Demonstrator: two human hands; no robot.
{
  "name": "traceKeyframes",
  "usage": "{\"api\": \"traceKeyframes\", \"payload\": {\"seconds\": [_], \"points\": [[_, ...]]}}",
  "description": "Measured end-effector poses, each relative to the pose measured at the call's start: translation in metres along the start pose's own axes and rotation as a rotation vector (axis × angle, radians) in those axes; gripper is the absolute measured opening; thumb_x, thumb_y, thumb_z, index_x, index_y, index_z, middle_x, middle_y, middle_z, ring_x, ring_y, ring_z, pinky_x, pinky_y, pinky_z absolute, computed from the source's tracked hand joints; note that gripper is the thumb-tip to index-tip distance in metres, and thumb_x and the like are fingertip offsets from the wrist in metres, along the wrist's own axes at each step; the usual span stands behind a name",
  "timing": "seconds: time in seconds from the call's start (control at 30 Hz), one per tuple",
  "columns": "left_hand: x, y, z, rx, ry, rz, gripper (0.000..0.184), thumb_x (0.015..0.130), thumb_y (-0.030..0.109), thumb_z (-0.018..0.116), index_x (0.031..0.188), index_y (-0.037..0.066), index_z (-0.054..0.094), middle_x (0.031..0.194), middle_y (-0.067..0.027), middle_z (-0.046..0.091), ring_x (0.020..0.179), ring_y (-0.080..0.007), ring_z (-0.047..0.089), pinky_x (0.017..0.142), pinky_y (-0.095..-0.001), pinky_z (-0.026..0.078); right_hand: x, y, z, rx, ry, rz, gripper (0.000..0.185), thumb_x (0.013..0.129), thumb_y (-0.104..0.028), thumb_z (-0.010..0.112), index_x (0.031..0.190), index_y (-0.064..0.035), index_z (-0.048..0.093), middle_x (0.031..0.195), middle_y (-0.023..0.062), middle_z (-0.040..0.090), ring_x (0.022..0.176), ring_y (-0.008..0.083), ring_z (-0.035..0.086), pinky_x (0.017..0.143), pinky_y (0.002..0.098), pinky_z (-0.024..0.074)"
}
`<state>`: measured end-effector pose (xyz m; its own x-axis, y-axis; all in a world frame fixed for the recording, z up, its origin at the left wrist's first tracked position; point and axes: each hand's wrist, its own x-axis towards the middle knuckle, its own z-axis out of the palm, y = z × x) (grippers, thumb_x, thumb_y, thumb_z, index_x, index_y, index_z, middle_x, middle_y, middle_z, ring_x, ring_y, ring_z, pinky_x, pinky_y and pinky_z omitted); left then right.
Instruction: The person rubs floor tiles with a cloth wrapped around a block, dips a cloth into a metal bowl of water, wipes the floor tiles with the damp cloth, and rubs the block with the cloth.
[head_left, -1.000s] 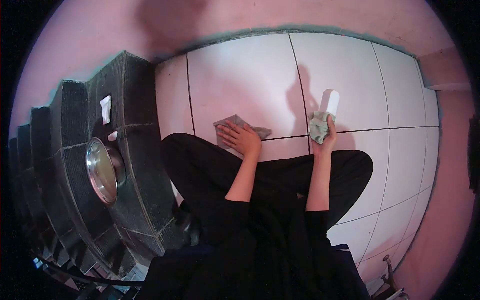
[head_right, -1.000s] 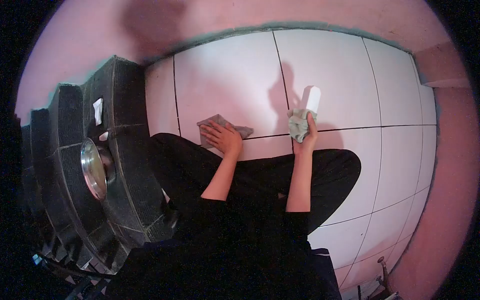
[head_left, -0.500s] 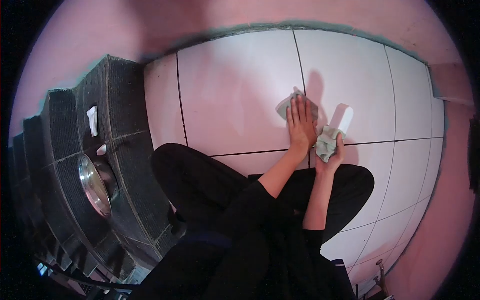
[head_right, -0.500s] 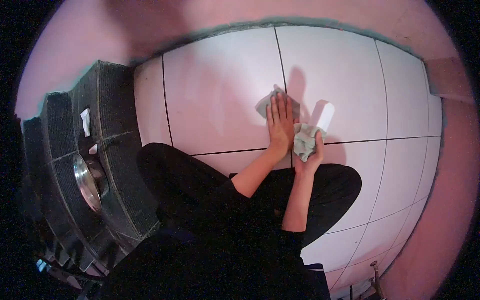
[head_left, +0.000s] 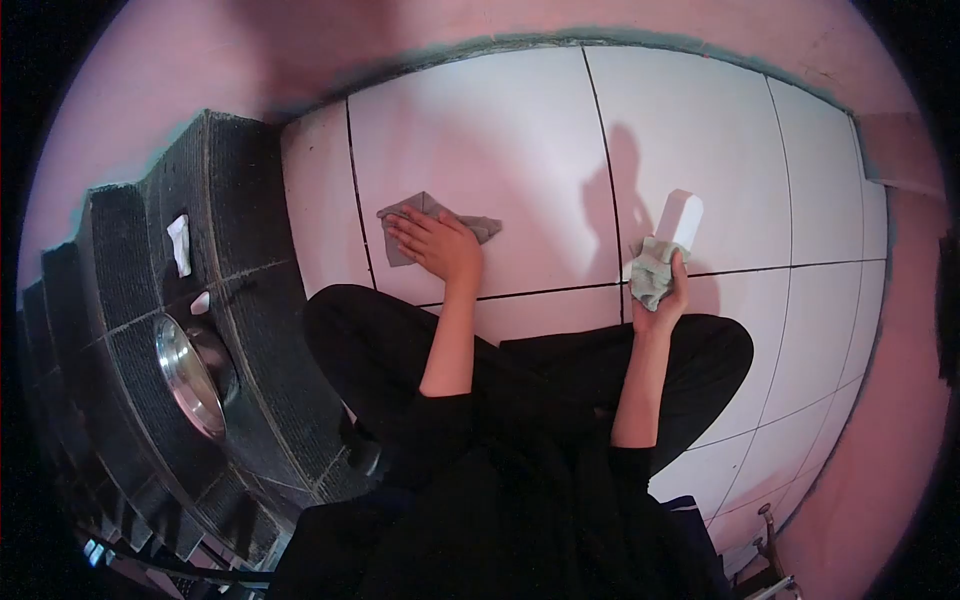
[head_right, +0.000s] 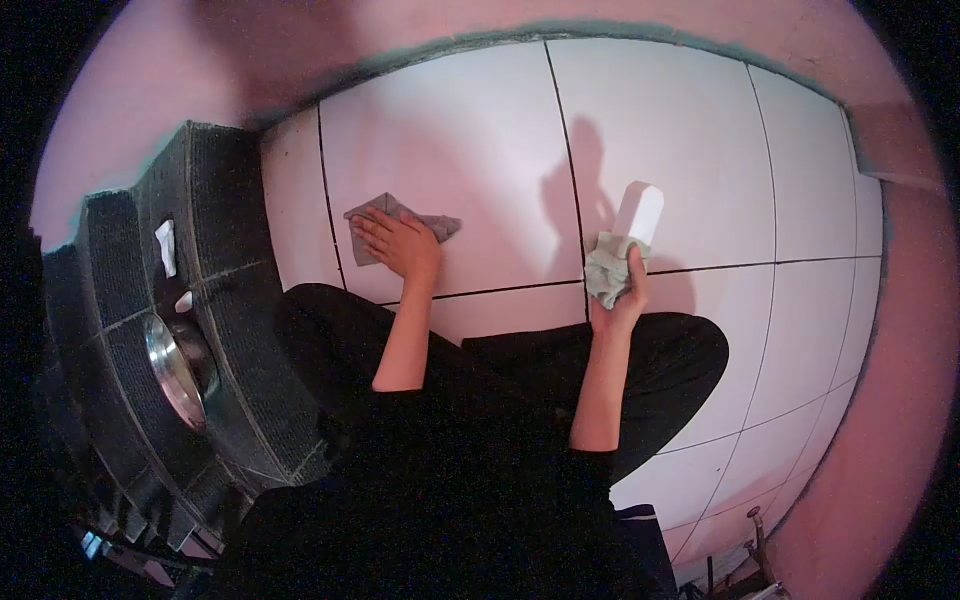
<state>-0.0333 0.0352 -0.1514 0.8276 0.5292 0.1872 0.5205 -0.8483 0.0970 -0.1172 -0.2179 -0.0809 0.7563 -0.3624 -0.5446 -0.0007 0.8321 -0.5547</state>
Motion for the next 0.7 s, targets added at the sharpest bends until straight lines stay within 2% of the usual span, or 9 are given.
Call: {"api": "traceKeyframes", "payload": {"seconds": [0.03, 0.1, 0.23, 0.3, 0.33, 0.4, 0.53, 0.6, 0.7], "points": [[-0.005, 0.002, -0.004, -0.005, 0.0, 0.0, 0.058, 0.088, 0.026, 0.041, 0.134, -0.005, 0.023, 0.143, -0.024, 0.014, 0.132, -0.0376, 0.014, 0.105, -0.0483, 0.016, 0.0, -0.001, 0.004, -0.019, 0.06, -0.023, 0.033, 0.085, -0.032, 0.052, 0.104, -0.0048, 0.054, 0.09, 0.0073, 0.062, 0.07, 0.0171, 0.06, 0.051, 0.028, 0.0474], [-0.024, 0.011, -0.016, -0.035, -0.147, 0.187, 0.06, 0.087, 0.026, 0.041, 0.134, -0.005, 0.022, 0.143, -0.0229, 0.013, 0.132, -0.0384, 0.014, 0.106, -0.0489, 0.015, 0.0, -0.002, 0.005, -0.027, 0.022, -0.03, 0.033, 0.085, -0.031, 0.053, 0.104, -0.0047, 0.054, 0.091, 0.0077, 0.061, 0.073, 0.0182, 0.06, 0.054, 0.0287, 0.0487], [-0.098, 0.047, -0.036, -0.189, -0.309, 0.541, 0.063, 0.083, 0.025, 0.047, 0.136, -0.001, 0.023, 0.145, -0.0197, 0.013, 0.133, -0.0382, 0.011, 0.107, -0.0485, 0.013, 0.002, -0.001, 0.002, 0.022, 0.02, -0.045, 0.031, 0.085, -0.029, 0.053, 0.104, -0.0048, 0.054, 0.093, 0.0088, 0.061, 0.081, 0.02, 0.061, 0.06, 0.0298, 0.0502], [-0.134, 0.067, -0.045, -0.301, -0.418, 0.647, 0.063, 0.082, 0.024, 0.049, 0.136, 0.001, 0.026, 0.144, -0.0195, 0.014, 0.133, -0.0371, 0.011, 0.107, -0.0481, 0.011, 0.005, 0.001, -0.003, 0.017, -0.002, -0.036, 0.031, 0.085, -0.029, 0.053, 0.104, -0.0045, 0.054, 0.092, 0.0086, 0.061, 0.081, 0.0199, 0.061, 0.06, 0.0297, 0.0502], [-0.141, 0.075, -0.046, -0.297, -0.413, 0.644, 0.063, 0.082, 0.024, 0.049, 0.136, 0.001, 0.026, 0.144, -0.0195, 0.014, 0.133, -0.0371, 0.011, 0.107, -0.0481, 0.011, 0.005, 0.0, -0.003, 0.019, -0.007, -0.031, 0.031, 0.085, -0.029, 0.053, 0.104, -0.0045, 0.054, 0.092, 0.0086, 0.061, 0.081, 0.0199, 0.061, 0.06, 0.0297, 0.0502], [-0.144, 0.085, -0.049, -0.362, -0.407, 0.688, 0.062, 0.082, 0.026, 0.049, 0.135, 0.001, 0.028, 0.144, -0.0198, 0.016, 0.133, -0.0362, 0.012, 0.107, -0.0473, 0.01, 0.003, -0.001, -0.005, 0.076, -0.023, 0.005, 0.033, 0.086, -0.024, 0.053, 0.11, -0.002, 0.05, 0.098, 0.0095, 0.059, 0.088, 0.0217, 0.058, 0.074, 0.0332, 0.0471], [-0.115, 0.098, -0.038, -0.401, -0.377, 0.728, 0.062, 0.082, 0.027, 0.048, 0.135, 0.001, 0.029, 0.144, -0.0197, 0.017, 0.133, -0.0355, 0.014, 0.107, -0.0466, 0.011, 0.004, 0.0, -0.006, 0.094, -0.041, 0.031, 0.032, 0.086, -0.024, 0.053, 0.11, -0.0022, 0.05, 0.098, 0.0097, 0.059, 0.089, 0.0214, 0.058, 0.075, 0.0329, 0.047], [-0.09, 0.114, -0.024, -0.415, -0.262, 0.709, 0.059, 0.083, 0.026, 0.047, 0.132, -0.003, 0.031, 0.142, -0.0219, 0.018, 0.132, -0.0374, 0.015, 0.106, -0.0485, 0.012, 0.0, 0.002, 0.01, 0.035, 0.127, -0.06, 0.032, 0.086, -0.03, 0.051, 0.104, -0.0032, 0.053, 0.091, 0.0086, 0.061, 0.071, 0.0182, 0.061, 0.051, 0.0274, 0.0479], [-0.026, 0.153, 0.004, -0.416, -0.169, 0.716, 0.059, 0.084, 0.027, 0.045, 0.133, -0.002, 0.03, 0.143, -0.0211, 0.017, 0.132, -0.0371, 0.014, 0.106, -0.0487, 0.011, 0.003, 0.001, -0.003, 0.01, 0.051, -0.021, 0.034, 0.085, -0.031, 0.051, 0.105, -0.003, 0.052, 0.091, 0.0089, 0.061, 0.07, 0.0182, 0.06, 0.051, 0.0272, 0.0471]]}}
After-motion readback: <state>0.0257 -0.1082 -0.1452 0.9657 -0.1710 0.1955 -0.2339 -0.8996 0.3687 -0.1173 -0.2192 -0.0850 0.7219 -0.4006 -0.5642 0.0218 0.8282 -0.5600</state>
